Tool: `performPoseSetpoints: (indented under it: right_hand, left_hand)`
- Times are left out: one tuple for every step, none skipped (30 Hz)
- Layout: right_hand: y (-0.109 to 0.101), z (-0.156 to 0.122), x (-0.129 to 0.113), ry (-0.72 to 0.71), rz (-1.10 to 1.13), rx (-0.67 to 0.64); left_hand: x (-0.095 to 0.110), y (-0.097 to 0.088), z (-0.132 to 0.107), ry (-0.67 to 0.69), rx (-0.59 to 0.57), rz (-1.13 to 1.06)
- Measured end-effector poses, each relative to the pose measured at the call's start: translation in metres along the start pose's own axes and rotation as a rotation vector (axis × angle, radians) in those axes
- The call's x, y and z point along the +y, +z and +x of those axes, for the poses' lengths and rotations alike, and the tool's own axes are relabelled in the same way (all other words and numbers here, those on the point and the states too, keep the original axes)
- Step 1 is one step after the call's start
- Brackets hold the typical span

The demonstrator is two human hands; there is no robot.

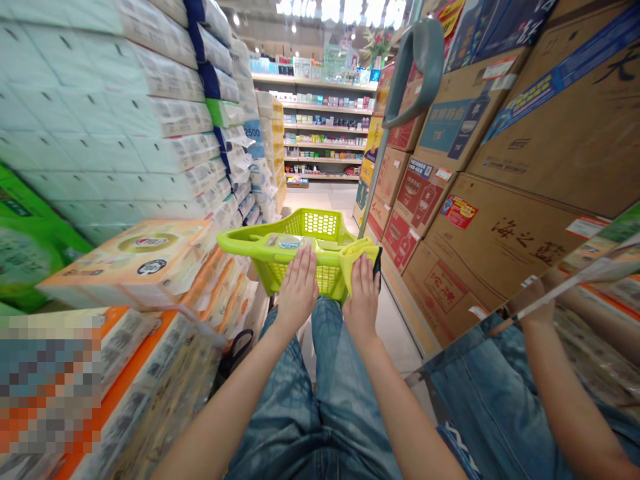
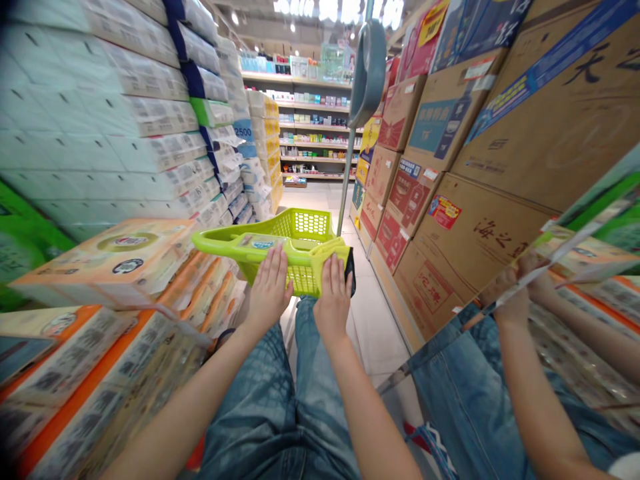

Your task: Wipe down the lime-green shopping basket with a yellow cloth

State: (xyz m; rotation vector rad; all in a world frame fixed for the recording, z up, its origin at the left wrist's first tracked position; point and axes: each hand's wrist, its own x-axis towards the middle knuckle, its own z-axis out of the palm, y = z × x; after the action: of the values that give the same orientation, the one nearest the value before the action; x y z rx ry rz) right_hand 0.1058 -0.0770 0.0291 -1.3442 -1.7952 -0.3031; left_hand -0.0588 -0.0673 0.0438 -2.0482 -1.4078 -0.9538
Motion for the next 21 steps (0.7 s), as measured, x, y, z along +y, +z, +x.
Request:
performPoseSetpoints:
  right_hand:
    - [0.0, 0.002, 0.001, 0.044, 0.045, 0.025]
    - [0.001, 0.004, 0.001, 0.084, 0.095, 0.048]
    - [0.002, 0.006, -0.001, 0.116, 0.142, 0.069]
    - [0.003, 0.007, -0.005, 0.143, 0.178, 0.087]
    - [0.005, 0.009, -0.012, 0.164, 0.197, 0.099]
    - [0.007, 0.01, -0.02, 0.178, 0.195, 0.1]
    - [0.009, 0.011, -0.029, 0.181, 0.172, 0.088]
    - [0.012, 0.011, -0.04, 0.165, 0.136, 0.06]
    - [0.015, 0.011, -0.049, 0.138, 0.094, 0.026]
    - [0.017, 0.011, -0.058, 0.105, 0.054, -0.01]
    - [0.019, 0.01, -0.065, 0.073, 0.021, -0.041]
    - [0.021, 0.009, -0.069, 0.047, -0.006, -0.064]
    - [0.021, 0.008, -0.071, 0.028, -0.027, -0.076]
    - [0.021, 0.007, -0.069, 0.013, -0.043, -0.084]
    - [0.019, 0.006, -0.064, -0.004, -0.057, -0.088]
    - [0.016, 0.005, -0.056, -0.024, -0.067, -0.09]
    - [0.013, 0.004, -0.046, -0.035, -0.071, -0.085]
    - [0.009, 0.004, -0.035, -0.033, -0.068, -0.074]
    - [0.006, 0.004, -0.023, -0.012, -0.053, -0.057]
    - [0.002, 0.005, -0.011, 0.028, -0.023, -0.035]
    - [0.0, 0.006, 0.0, 0.079, 0.022, -0.01]
  left_hand:
    - [0.0, 0.0, 0.0, -0.002, -0.002, 0.002]
    - [0.001, -0.001, 0.0, -0.001, -0.004, 0.004]
    - [0.001, -0.001, 0.0, 0.001, -0.005, 0.006]
    - [0.002, -0.001, 0.0, 0.002, -0.004, 0.007]
    - [0.002, -0.001, 0.0, 0.0, -0.001, 0.008]
    - [0.002, -0.001, 0.0, -0.003, 0.002, 0.006]
    - [0.002, 0.0, 0.0, -0.01, 0.004, 0.003]
    - [0.002, 0.0, 0.0, -0.015, 0.004, -0.001]
    - [0.001, 0.0, 0.0, -0.02, 0.005, -0.004]
    - [0.001, 0.001, 0.0, -0.025, 0.004, -0.005]
    - [0.0, 0.001, -0.001, -0.027, 0.002, -0.004]
    - [-0.001, 0.001, -0.001, -0.025, -0.003, -0.001]
    - [-0.002, 0.001, -0.001, -0.019, -0.007, 0.003]
    - [-0.002, 0.001, -0.001, -0.011, -0.011, 0.009]
    - [-0.002, 0.001, -0.001, -0.004, -0.015, 0.016]
    - [-0.002, 0.0, -0.001, 0.003, -0.017, 0.023]
    - [-0.001, 0.0, -0.001, 0.007, -0.015, 0.028]
    - [0.0, 0.0, 0.0, 0.007, -0.011, 0.03]
    - [0.0, 0.0, 0.0, 0.005, -0.008, 0.028]
    - [0.001, 0.0, 0.0, 0.004, -0.008, 0.023]
    - [0.002, 0.0, 0.0, 0.001, -0.009, 0.018]
